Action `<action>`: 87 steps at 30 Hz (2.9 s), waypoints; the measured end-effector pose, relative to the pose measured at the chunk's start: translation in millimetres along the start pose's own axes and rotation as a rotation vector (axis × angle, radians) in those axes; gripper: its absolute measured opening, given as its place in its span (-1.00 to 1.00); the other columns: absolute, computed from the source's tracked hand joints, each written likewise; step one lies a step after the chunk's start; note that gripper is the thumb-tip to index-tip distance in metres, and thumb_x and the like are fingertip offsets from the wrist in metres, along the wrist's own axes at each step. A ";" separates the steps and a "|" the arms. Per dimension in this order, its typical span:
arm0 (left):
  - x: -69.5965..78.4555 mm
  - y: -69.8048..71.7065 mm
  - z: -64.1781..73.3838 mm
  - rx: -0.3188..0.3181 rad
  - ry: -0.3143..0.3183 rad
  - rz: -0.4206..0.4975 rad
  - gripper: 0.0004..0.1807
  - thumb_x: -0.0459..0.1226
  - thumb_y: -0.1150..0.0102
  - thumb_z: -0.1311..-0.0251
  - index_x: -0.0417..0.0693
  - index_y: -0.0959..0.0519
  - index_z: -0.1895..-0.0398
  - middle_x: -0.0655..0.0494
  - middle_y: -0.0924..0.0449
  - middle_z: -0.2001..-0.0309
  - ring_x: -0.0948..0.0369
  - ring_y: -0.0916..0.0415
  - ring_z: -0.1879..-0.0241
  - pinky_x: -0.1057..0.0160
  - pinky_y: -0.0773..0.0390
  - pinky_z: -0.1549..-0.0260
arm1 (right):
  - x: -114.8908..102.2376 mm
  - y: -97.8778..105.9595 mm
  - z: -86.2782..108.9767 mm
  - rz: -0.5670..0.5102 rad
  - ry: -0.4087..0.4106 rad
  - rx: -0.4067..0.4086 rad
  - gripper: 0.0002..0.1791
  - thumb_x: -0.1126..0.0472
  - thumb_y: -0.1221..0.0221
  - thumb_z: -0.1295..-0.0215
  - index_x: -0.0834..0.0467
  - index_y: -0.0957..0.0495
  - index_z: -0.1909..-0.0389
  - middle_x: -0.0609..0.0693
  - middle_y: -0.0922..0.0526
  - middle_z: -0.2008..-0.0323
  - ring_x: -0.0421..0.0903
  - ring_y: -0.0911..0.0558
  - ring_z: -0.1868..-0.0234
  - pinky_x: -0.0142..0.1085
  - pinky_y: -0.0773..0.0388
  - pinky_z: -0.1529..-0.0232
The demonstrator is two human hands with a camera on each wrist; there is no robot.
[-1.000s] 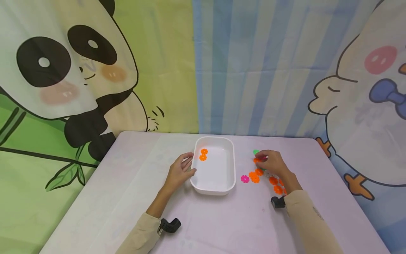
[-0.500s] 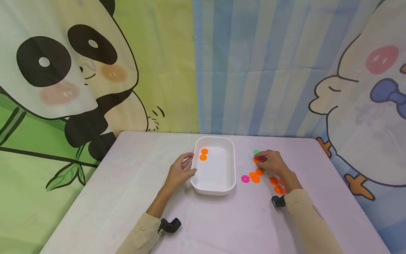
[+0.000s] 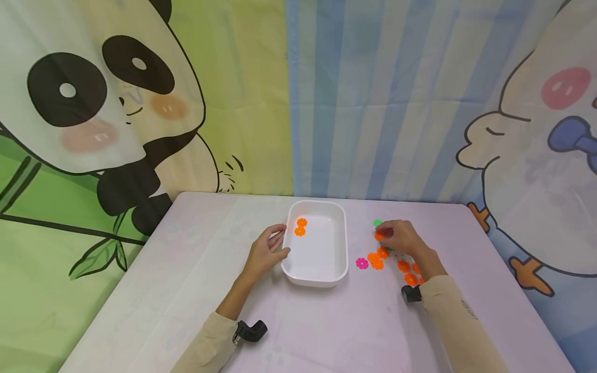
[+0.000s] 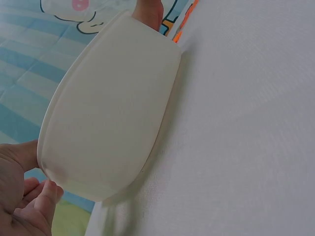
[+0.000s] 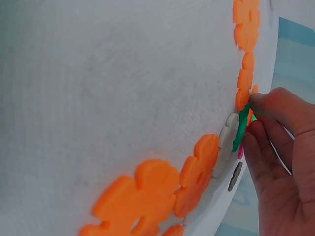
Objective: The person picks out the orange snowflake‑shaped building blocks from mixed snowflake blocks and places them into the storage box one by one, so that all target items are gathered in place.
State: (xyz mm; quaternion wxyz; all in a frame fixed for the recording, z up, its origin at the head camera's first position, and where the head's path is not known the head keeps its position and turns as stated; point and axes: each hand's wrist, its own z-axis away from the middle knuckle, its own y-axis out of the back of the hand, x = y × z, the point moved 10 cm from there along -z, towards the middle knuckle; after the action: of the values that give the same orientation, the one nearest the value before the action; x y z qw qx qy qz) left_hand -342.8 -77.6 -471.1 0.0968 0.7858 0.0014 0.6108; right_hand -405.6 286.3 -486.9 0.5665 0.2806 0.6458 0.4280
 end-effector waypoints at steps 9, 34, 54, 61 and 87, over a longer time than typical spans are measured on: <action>0.8 -0.1 -0.1 -0.001 -0.019 0.015 -0.34 -0.55 -0.30 -0.03 -0.24 -0.36 -0.27 -0.13 -0.38 -0.28 -0.07 -0.36 -0.28 0.37 -0.46 -0.12 | -1.2 -3.1 -2.3 -0.030 0.010 0.007 -0.54 0.24 -0.41 0.01 0.21 -0.64 0.01 0.15 -0.62 0.06 0.09 -0.54 0.09 0.04 -0.61 -0.02; 0.3 -0.3 0.5 -0.001 0.001 -0.007 -0.33 -0.54 -0.30 -0.02 -0.25 -0.36 -0.27 -0.10 -0.39 -0.28 -0.01 -0.38 -0.28 0.38 -0.47 -0.11 | -22.4 9.9 7.2 -0.044 0.098 0.082 -0.59 0.24 -0.42 -0.06 0.28 -0.66 0.04 0.17 -0.67 0.11 0.12 -0.62 0.14 0.01 -0.67 0.09; 0.4 -0.7 1.1 -0.006 0.013 -0.006 -0.34 -0.53 -0.31 -0.03 -0.25 -0.36 -0.27 -0.09 -0.38 -0.29 -0.01 -0.36 -0.29 0.36 -0.46 -0.12 | -122.1 15.8 -15.7 -0.306 0.194 0.188 -0.64 0.24 -0.43 -0.08 0.21 -0.68 0.07 0.06 -0.69 0.12 0.04 -0.68 0.08 -0.10 -0.67 0.07; 1.0 -1.0 1.1 -0.012 -0.005 0.003 -0.33 -0.55 -0.30 -0.03 -0.27 -0.34 -0.28 -0.12 -0.38 -0.28 -0.06 -0.35 -0.29 0.35 -0.46 -0.13 | -157.8 -5.6 -25.8 -0.343 0.196 0.184 -0.62 0.25 -0.44 -0.07 0.23 -0.69 0.06 0.06 -0.70 0.13 0.02 -0.68 0.09 -0.14 -0.68 0.07; 37.2 -0.7 8.0 -0.082 -0.038 0.051 -0.33 -0.64 -0.22 -0.04 -0.53 -0.24 -0.27 -0.42 -0.27 -0.29 -0.22 -0.28 -0.29 0.00 -0.39 -0.22 | -212.8 -85.5 -39.1 -0.247 0.237 0.130 -0.73 0.36 -0.42 -0.01 0.32 -0.71 0.21 0.12 -0.73 0.27 -0.02 -0.68 0.27 -0.21 -0.70 0.14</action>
State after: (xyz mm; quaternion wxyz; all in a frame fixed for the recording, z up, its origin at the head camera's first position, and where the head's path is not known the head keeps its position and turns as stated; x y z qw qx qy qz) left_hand -325.6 -73.6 -437.3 0.1132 0.7924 -0.0453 0.5977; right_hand -390.5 56.1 -457.1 0.5154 0.1829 0.7639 0.3427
